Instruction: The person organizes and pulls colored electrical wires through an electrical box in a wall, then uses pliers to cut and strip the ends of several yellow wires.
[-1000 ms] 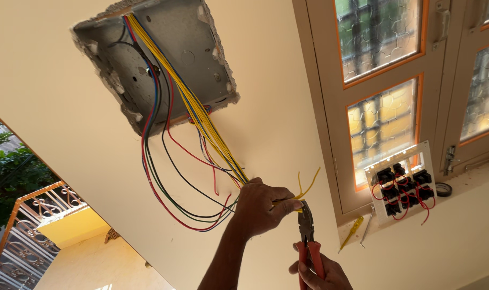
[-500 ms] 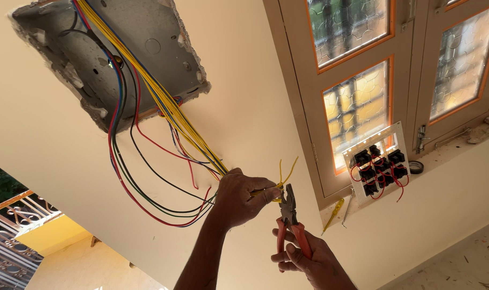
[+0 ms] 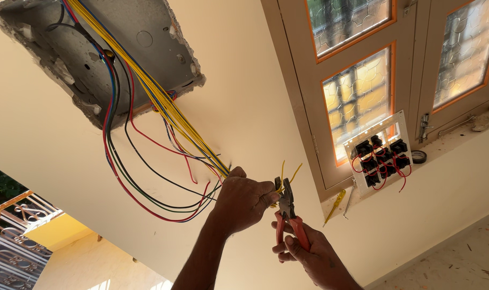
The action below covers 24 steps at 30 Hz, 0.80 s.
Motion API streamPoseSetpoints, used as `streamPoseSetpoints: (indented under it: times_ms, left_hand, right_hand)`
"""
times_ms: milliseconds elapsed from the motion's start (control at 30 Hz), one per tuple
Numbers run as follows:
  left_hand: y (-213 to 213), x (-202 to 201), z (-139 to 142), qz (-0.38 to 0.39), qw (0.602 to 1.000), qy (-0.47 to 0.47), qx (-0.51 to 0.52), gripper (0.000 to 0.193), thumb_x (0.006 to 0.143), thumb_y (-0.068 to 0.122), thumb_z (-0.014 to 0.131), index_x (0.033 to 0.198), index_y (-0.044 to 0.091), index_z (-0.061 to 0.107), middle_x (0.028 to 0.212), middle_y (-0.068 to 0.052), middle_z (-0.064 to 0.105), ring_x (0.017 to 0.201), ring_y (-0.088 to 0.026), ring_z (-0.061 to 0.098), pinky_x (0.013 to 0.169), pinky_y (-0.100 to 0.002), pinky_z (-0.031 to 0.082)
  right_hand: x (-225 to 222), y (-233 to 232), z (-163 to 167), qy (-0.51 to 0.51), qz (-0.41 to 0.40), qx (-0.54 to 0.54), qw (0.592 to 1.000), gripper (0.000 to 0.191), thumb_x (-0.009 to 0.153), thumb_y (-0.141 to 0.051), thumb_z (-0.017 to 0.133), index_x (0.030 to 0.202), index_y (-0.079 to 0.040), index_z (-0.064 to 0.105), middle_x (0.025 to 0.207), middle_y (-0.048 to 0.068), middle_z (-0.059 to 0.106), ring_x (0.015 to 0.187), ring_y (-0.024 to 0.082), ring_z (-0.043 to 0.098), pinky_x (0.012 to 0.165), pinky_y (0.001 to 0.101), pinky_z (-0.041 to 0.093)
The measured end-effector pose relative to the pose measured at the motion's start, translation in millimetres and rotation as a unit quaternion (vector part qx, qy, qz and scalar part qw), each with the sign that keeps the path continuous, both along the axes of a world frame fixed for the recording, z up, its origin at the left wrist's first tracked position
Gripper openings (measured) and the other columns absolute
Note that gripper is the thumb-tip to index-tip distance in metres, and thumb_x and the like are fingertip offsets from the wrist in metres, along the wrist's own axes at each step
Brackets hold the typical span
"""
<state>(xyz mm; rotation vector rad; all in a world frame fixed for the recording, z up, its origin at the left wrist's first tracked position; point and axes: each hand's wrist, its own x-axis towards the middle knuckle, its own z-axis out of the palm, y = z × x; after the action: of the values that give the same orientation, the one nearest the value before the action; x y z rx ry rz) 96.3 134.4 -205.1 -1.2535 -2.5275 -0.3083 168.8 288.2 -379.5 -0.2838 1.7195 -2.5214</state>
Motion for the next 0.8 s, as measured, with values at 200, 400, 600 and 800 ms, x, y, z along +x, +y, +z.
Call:
streamPoseSetpoints:
  times_ms: [200, 400, 600, 800]
  left_hand:
    - [0.4, 0.7, 1.0, 0.003, 1.0, 0.005, -0.014, 0.026, 0.094, 0.034, 0.067, 0.079, 0.015, 0.071, 0.055, -0.002, 0.064, 0.05, -0.024, 0.043, 0.073, -0.039, 0.036]
    - [-0.7, 1.9, 2.5, -0.001, 1.0, -0.008, -0.029, 0.02, 0.094, 0.032, 0.067, 0.084, 0.016, 0.075, 0.058, -0.001, 0.067, 0.049, -0.021, 0.044, 0.075, -0.037, 0.036]
    - [-3.5, 0.9, 2.9, 0.003, 0.999, -0.01, -0.04, 0.022, 0.095, 0.035, 0.068, 0.085, 0.017, 0.076, 0.056, -0.002, 0.067, 0.049, -0.021, 0.042, 0.076, -0.037, 0.035]
    - [-2.6, -1.0, 1.3, 0.002, 1.0, -0.01, -0.021, 0.023, 0.093, 0.036, 0.068, 0.082, 0.017, 0.076, 0.054, -0.003, 0.064, 0.049, -0.022, 0.04, 0.075, -0.037, 0.034]
  right_hand:
    - [-2.5, 1.0, -0.7, -0.016, -0.008, 0.027, 0.999, 0.062, 0.095, -0.033, 0.055, 0.153, -0.011, 0.049, 0.128, 0.008, 0.068, 0.091, 0.018, 0.072, 0.082, 0.0393, 0.064]
    - [-13.1, 1.1, -13.4, -0.02, -0.023, 0.042, 0.999, 0.056, 0.095, -0.031, 0.057, 0.145, -0.006, 0.056, 0.097, 0.01, 0.069, 0.085, 0.019, 0.069, 0.078, 0.0376, 0.062]
    - [-22.1, 2.8, -19.9, 0.011, -0.065, 0.142, 0.988, 0.05, 0.101, -0.035, 0.056, 0.139, -0.004, 0.061, 0.087, 0.01, 0.069, 0.08, 0.018, 0.063, 0.077, 0.0312, 0.053]
    - [-14.2, 1.0, -7.2, -0.015, -0.043, 0.104, 0.993, 0.047, 0.098, -0.036, 0.057, 0.133, -0.005, 0.063, 0.078, 0.01, 0.064, 0.063, 0.016, 0.06, 0.063, 0.0324, 0.053]
